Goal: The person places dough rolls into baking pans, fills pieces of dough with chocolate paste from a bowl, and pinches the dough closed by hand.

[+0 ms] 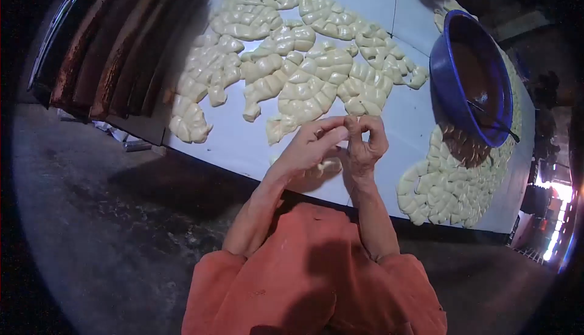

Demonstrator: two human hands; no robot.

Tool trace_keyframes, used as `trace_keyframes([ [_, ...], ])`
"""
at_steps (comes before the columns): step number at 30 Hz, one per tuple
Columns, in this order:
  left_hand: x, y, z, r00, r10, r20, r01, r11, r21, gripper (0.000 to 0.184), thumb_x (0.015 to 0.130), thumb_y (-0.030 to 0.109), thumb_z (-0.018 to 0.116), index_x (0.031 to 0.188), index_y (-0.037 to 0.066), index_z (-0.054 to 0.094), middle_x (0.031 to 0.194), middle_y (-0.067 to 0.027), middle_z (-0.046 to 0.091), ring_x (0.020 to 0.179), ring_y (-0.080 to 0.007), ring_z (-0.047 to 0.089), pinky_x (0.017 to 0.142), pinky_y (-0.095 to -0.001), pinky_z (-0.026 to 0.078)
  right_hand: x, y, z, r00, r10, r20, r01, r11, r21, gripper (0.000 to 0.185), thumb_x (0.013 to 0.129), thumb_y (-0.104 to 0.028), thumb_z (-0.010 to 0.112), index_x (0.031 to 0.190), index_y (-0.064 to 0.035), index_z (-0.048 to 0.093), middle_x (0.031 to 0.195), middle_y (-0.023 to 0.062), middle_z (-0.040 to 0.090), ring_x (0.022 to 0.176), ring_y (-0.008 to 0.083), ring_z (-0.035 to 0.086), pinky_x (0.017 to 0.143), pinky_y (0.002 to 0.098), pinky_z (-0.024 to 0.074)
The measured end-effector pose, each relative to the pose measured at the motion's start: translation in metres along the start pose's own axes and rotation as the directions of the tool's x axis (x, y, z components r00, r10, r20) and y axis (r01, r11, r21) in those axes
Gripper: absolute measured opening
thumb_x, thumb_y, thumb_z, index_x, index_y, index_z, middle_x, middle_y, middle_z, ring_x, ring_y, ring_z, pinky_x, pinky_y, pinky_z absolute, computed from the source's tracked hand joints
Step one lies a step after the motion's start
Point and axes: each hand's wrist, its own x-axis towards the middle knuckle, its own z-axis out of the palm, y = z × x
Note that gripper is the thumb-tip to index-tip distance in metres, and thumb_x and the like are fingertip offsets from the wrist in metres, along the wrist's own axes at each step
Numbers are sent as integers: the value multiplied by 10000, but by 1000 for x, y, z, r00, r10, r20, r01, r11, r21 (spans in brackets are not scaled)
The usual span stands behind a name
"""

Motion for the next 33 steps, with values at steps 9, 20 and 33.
trace_keyframes([
  [9, -6, -22, -26, 990, -6, -140, 45, 959, 280, 392, 996, 253, 627, 1287, -9, 632, 842, -17, 657, 634, -53, 558, 534, -225, 445, 14, -39, -35, 863, 136, 486, -109, 990, -84, 261, 872, -96, 723, 1119, -31, 667, 1060, 130, 684, 867, 252, 677, 761, 339, 545],
  [20, -57, -36, -50, 920, 292, 263, -265, -33, 964, 755, 710, 330, 817, 1354, 68, 524, 1265, -119, 581, 1198, -303, 545, 1086, -505, 349, 9, -18, -54, 439, 426, 791, -350, 892, -286, 279, 928, -161, 635, 1163, -13, 654, 1109, 172, 664, 968, 323, 664, 888, 374, 519],
  [33, -61, -36, -62, 890, 275, 365, -332, -157, 930, 814, 732, 428, 784, 1397, 67, 485, 1306, -144, 554, 1178, -299, 543, 1038, -475, 381, 12, -33, -57, 454, 162, 876, 120, 963, -240, 708, 782, -371, 777, 1377, -96, 510, 1257, 183, 559, 1031, 376, 622, 867, 434, 518],
])
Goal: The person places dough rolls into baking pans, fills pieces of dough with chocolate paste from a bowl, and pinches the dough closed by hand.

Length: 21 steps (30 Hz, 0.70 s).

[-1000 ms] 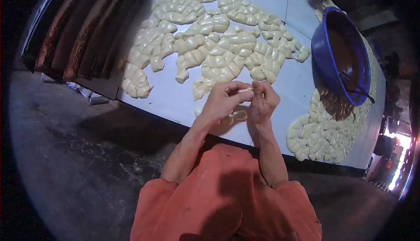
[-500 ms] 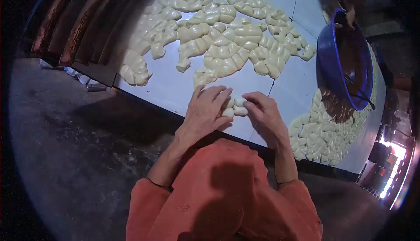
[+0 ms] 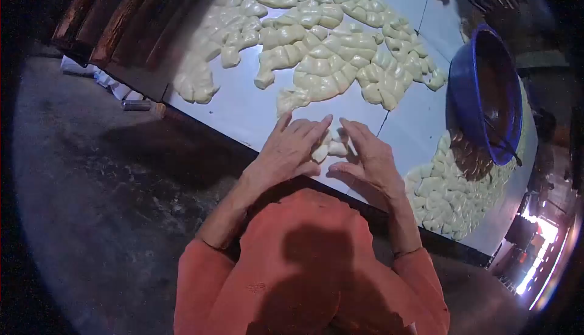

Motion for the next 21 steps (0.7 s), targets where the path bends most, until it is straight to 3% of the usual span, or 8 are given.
trace_keyframes([
  [2, -6, 5, -20, 995, -53, 80, 49, 997, 53, 1048, 676, 495, 808, 1525, 81, 352, 1513, -179, 395, 1334, -351, 439, 1101, -509, 338, -3, 11, 1, 1000, 27, -5, -28, 996, -85, 973, 662, -557, 833, 1464, -141, 470, 1442, 215, 477, 1117, 386, 603, 947, 440, 500],
  [5, -20, -1, -34, 994, -108, 14, 108, 993, 42, 1033, 677, 464, 822, 1523, 95, 357, 1499, -185, 411, 1342, -372, 429, 1102, -510, 338, 2, 22, 10, 988, -151, -42, 142, 976, -168, 965, 665, -564, 827, 1455, -135, 477, 1442, 212, 475, 1185, 391, 566, 979, 480, 460],
  [9, -33, -9, -33, 951, -276, 139, 267, 960, 79, 953, 705, 410, 825, 1504, 125, 389, 1438, -188, 472, 1232, -387, 535, 997, -474, 461, 16, 20, 32, 951, -309, 36, 308, 921, -238, 962, 692, -708, 717, 1421, -120, 499, 1427, 176, 484, 1230, 362, 519, 993, 473, 409],
  [10, -36, -17, -26, 978, -203, 41, 202, 979, 31, 900, 721, 388, 822, 1476, 110, 419, 1381, -182, 510, 1163, -385, 582, 943, -450, 505, 19, 20, 39, 946, -320, 41, 318, 902, -291, 924, 715, -716, 691, 1400, -119, 523, 1404, 154, 502, 1205, 337, 519, 978, 457, 391],
  [13, -31, -25, -26, 957, -257, 134, 275, 952, -137, 860, 731, 371, 821, 1447, 86, 441, 1336, -184, 527, 1151, -380, 590, 933, -431, 513, 29, 15, 41, 937, -350, 8, 337, 895, -291, 831, 757, -628, 708, 1356, -73, 555, 1287, 134, 567, 1072, 327, 557, 899, 449, 437],
  [17, -21, -32, -10, 966, -196, 171, 215, 971, -100, 656, 788, 323, 781, 1333, 65, 525, 1178, -166, 580, 996, -388, 640, 821, -468, 537, 36, 21, 53, 881, -466, -82, 446, 876, -185, 535, 803, -361, 751, 1220, -56, 613, 1089, 147, 637, 861, 333, 623, 720, 422, 513],
  [20, -12, -31, -14, 941, -241, 236, 301, 915, -267, 484, 757, 280, 745, 1178, 77, 620, 1052, -175, 649, 976, -380, 655, 813, -472, 528, 34, 6, 47, 959, -284, -22, 284, 959, 10, 437, 758, -235, 770, 1112, -9, 652, 923, 163, 667, 810, 346, 656, 723, 428, 537],
  [21, -13, -38, -12, 962, -177, 209, 237, 919, -314, 453, 743, 280, 750, 1130, 71, 639, 1076, -175, 652, 980, -376, 660, 814, -463, 527, 36, -1, 42, 982, -190, 21, 189, 981, 53, 410, 758, -226, 770, 1078, 6, 659, 901, 166, 676, 821, 326, 675, 736, 415, 544],
])
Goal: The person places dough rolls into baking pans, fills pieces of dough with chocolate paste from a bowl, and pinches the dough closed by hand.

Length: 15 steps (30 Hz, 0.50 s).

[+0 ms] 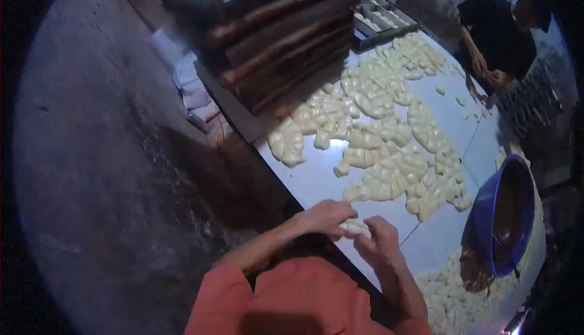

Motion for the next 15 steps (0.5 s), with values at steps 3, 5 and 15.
trace_keyframes([
  [3, -6, -2, -6, 998, 51, 37, -50, 998, -31, 421, 753, 325, 759, 1074, 74, 656, 954, -187, 687, 903, -386, 674, 777, -478, 524, 12, -37, -36, 929, 256, 266, -329, 903, 278, 396, 765, -222, 799, 1067, 6, 682, 922, 140, 698, 829, 218, 678, 753, 346, 539],
  [5, -10, -1, -25, 983, 113, 147, -99, 990, -102, 460, 775, 332, 741, 1116, 41, 644, 990, -213, 679, 938, -407, 663, 789, -476, 521, 8, -18, -28, 911, 230, 342, -328, 907, 264, 418, 760, -226, 840, 1078, 0, 690, 912, 100, 693, 807, 160, 643, 751, 305, 523],
  [15, -101, 56, -313, 897, 385, 216, -440, 826, 353, 261, 904, 201, 589, 1098, 77, 466, 984, -110, 502, 816, -311, 645, 619, -430, 547, 195, -194, -83, 967, -223, 125, 172, 929, 328, 405, 732, -158, 899, 1065, -22, 713, 961, 110, 714, 850, 210, 685, 734, 310, 532],
])
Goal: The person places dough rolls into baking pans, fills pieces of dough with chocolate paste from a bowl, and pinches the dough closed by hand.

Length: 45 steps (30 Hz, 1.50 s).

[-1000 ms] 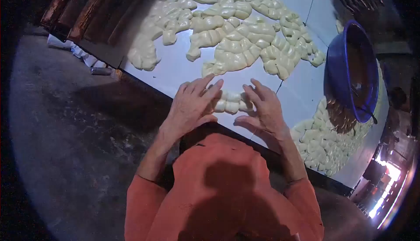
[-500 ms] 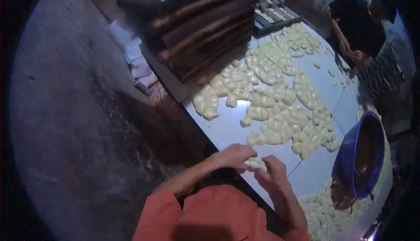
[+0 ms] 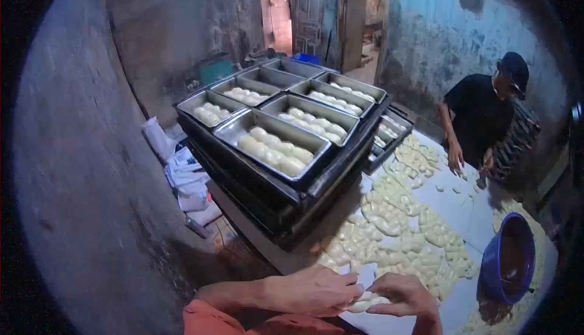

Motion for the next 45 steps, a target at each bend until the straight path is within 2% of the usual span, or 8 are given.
trace_keyframes([
  [5, -62, -5, -151, 983, -113, -143, 149, 950, 273, 210, 931, 234, 616, 1077, 90, 570, 946, -102, 555, 766, -294, 664, 632, -397, 578, 122, -94, -30, 976, -209, -62, 188, 952, -240, 354, 780, -220, 856, 1064, -67, 710, 928, 117, 704, 806, 258, 703, 747, 358, 555],
  [11, -99, -115, -314, 901, -2, -434, 208, 880, 427, 483, 762, 260, 841, 1192, 115, 674, 1230, -145, 584, 1105, -280, 620, 937, -373, 521, 321, -132, -82, 758, -619, -207, 393, 686, -613, 417, 767, -297, 867, 1033, -23, 700, 886, 96, 660, 794, 159, 618, 666, 317, 482],
  [16, -105, -242, -402, 878, -263, -400, 392, 875, 285, 596, 733, 276, 869, 1250, 62, 661, 1257, -130, 604, 1143, -242, 596, 943, -365, 493, 470, -118, -106, 882, -399, -251, 145, 737, -660, 476, 880, -492, 724, 1064, -53, 734, 953, 144, 709, 863, 218, 679, 717, 380, 513],
  [21, -83, -373, -398, 791, -599, -127, 607, 737, 298, 662, 728, 299, 847, 1297, 34, 635, 1215, -138, 692, 1107, -245, 642, 957, -363, 487, 570, -35, -93, 994, -89, -56, 22, 697, -716, 660, 955, -649, 470, 1128, -52, 693, 991, 207, 711, 943, 388, 677, 837, 485, 505],
  [26, -77, -414, -373, 841, -540, 25, 485, 775, 405, 655, 764, 329, 820, 1331, 88, 598, 1252, -141, 665, 1147, -302, 626, 977, -407, 483, 580, 0, -98, 980, 77, 184, 78, 702, -708, 508, 986, -518, 483, 1243, -112, 649, 1011, 212, 709, 977, 403, 669, 865, 477, 506],
  [36, -78, -389, -375, 769, -583, -263, 613, 555, 562, 594, 709, 295, 852, 1217, 110, 606, 1016, -146, 716, 988, -318, 686, 840, -417, 541, 564, -35, -96, 985, -171, -39, 46, 463, -885, 292, 879, -313, 676, 1086, -108, 704, 878, 185, 718, 861, 375, 699, 769, 491, 540],
  [42, -95, -388, -383, 716, -690, -107, 688, 723, -64, 740, 798, 398, 818, 1351, -20, 560, 1047, -107, 752, 917, -200, 701, 767, -324, 549, 552, -31, -109, 999, -32, 31, 42, 444, -895, 177, 881, -216, 585, 906, -88, 706, 825, 167, 704, 800, 374, 684, 730, 496, 525],
  [45, -107, -344, -397, 762, -568, -310, 646, 703, 299, 620, 790, 318, 791, 1288, -6, 615, 1126, -205, 709, 1027, -295, 687, 894, -395, 528, 522, -44, -140, 961, -274, 30, 142, 399, -906, 167, 896, -191, 588, 927, -52, 674, 864, 182, 691, 792, 396, 663, 732, 481, 529],
])
